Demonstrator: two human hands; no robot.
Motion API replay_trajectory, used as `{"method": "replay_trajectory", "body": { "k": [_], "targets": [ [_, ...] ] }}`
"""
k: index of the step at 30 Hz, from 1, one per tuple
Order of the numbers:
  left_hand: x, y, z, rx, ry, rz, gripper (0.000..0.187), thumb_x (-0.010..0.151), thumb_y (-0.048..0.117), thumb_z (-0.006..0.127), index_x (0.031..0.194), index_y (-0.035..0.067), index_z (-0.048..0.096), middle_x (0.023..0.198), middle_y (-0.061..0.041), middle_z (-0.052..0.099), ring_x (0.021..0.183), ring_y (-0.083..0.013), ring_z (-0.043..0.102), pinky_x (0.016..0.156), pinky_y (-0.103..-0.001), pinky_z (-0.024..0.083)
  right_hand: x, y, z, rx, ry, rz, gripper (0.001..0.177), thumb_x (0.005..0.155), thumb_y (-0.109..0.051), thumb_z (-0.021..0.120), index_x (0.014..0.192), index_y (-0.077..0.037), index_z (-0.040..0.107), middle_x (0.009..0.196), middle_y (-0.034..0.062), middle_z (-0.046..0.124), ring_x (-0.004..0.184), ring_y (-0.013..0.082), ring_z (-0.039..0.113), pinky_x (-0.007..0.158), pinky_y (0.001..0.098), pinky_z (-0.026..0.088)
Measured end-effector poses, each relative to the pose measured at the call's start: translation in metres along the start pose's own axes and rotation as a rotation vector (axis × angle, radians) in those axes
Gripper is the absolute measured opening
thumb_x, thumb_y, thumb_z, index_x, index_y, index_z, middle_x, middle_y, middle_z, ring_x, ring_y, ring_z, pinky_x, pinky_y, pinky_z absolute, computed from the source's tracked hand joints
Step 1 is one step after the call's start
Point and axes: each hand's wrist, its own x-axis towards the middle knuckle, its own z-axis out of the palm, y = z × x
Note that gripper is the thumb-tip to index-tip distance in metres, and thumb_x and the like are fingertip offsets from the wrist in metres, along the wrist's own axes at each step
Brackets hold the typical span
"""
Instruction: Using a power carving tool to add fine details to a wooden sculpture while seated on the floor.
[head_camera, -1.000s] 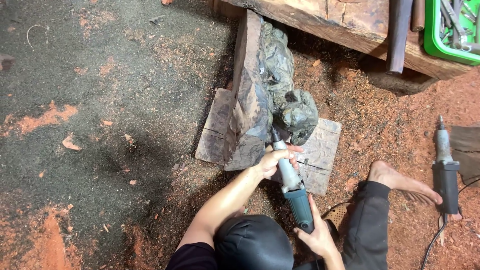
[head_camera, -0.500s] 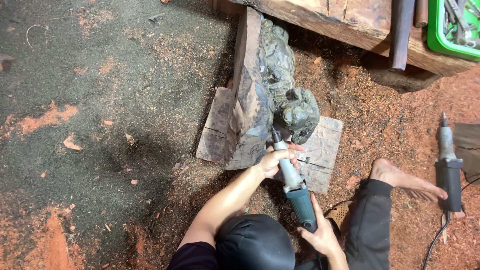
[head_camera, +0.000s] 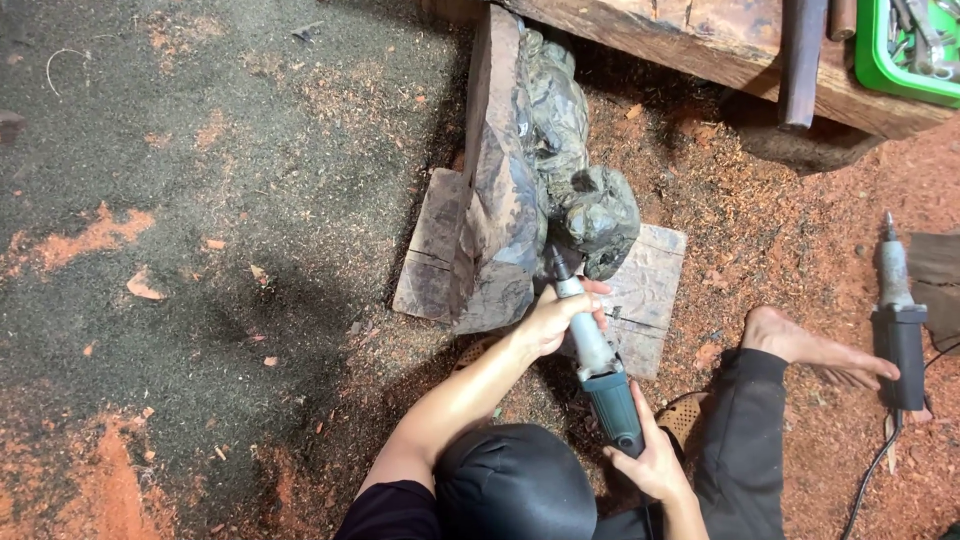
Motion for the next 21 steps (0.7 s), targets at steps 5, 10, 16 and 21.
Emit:
{"method": "replay_trajectory", "body": {
  "k": [5,10,16,21],
  "targets": [
    [-0.017,-0.007,0.015,-0.046,-0.097,0.058,0.044,0.088,0.006,0.070,0.130,-0.002,0.060,0.096,-0.018,0.072,0.080,-0.0245,0.072,0.075,-0.036,0.064,-0.029,0.005,-0.008,0.008,0.024,-0.099,0.125,0.058,-0.005,0.084,0.165,-0.018,0.020,0.138,0.0160,0.068,0.112,0.0284,0.074,0.094,0.0381,0.056],
    [-0.006,-0.019,0.023,-0.025,-0.104,0.044,0.075,0.083,0.017,0.074,0.152,0.007,0.047,0.116,-0.017,0.061,0.099,-0.0228,0.064,0.088,-0.043,0.058,-0.057,-0.032,-0.052,-0.118,0.025,0.031,0.124,0.058,0.000,0.082,0.165,-0.026,0.023,0.131,0.0129,0.075,0.099,0.0263,0.082,0.086,0.0354,0.061],
    [-0.002,-0.023,0.031,-0.042,-0.094,0.096,0.094,0.084,0.019,0.072,0.165,0.013,0.026,0.110,-0.008,0.052,0.097,-0.0192,0.056,0.093,-0.040,0.052,-0.062,-0.036,-0.075,-0.204,0.040,-0.033,0.124,0.057,-0.003,0.084,0.163,-0.026,0.024,0.154,0.0104,0.056,0.129,0.0300,0.067,0.103,0.0386,0.053],
    [0.008,-0.037,0.020,-0.006,-0.116,0.177,0.028,0.083,0.019,0.071,0.100,0.001,0.059,0.174,-0.007,0.018,0.110,-0.0207,0.059,0.095,-0.044,0.052,-0.058,-0.037,-0.072,-0.184,0.028,-0.026,0.122,0.058,-0.001,0.082,0.163,-0.024,0.025,0.153,0.0104,0.056,0.129,0.0286,0.066,0.103,0.0376,0.051]
  ]
}}
